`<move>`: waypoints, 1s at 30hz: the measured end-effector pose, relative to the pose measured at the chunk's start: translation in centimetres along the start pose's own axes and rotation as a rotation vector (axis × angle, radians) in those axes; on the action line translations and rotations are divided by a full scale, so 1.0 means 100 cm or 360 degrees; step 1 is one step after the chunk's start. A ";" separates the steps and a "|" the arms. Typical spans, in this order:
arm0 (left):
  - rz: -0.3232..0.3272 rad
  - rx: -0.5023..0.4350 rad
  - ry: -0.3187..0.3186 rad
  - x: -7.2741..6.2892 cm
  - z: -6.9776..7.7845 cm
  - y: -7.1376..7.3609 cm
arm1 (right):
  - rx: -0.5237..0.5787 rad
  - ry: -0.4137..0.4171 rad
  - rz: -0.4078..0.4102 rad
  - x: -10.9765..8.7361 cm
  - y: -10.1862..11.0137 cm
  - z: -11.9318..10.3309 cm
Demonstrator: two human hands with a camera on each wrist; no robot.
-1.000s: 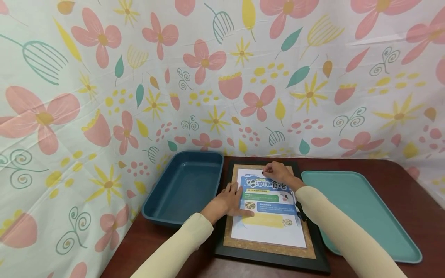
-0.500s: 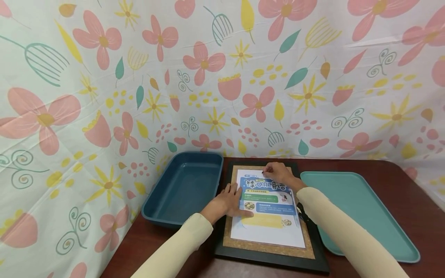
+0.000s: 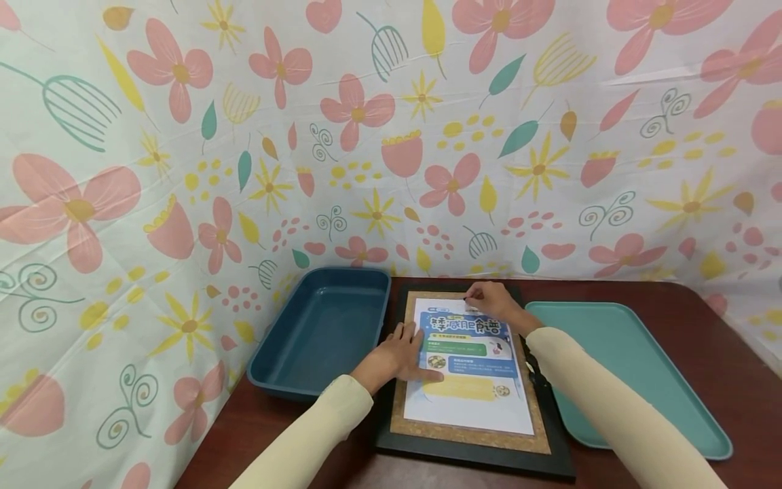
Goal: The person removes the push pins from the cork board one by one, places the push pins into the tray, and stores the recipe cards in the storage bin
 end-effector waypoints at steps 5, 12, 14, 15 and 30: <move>-0.0003 -0.0006 -0.0007 -0.001 0.000 -0.001 | -0.0010 0.0027 0.0010 0.001 0.004 0.005; 0.0005 -0.0007 -0.0005 -0.003 0.002 0.000 | -0.0027 0.0075 0.0048 0.000 0.011 0.013; 0.0005 -0.0010 -0.0006 -0.004 0.002 0.001 | -0.0031 0.0112 0.0063 0.000 0.014 0.013; 0.0008 -0.0014 -0.0007 -0.004 0.003 0.001 | -0.0039 0.0121 0.0072 -0.001 0.015 0.013; 0.0001 -0.0016 -0.0029 -0.003 0.001 -0.001 | -0.0058 0.0122 0.0070 -0.013 0.042 0.024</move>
Point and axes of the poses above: each hand's wrist, its own x-axis towards the middle knuckle, its own y-axis out of the back of the hand, z = x × y, the point moved 4 cm from there along x, towards the middle knuckle, and after that the axes turned 12 degrees about -y, right-handed, at the moved point
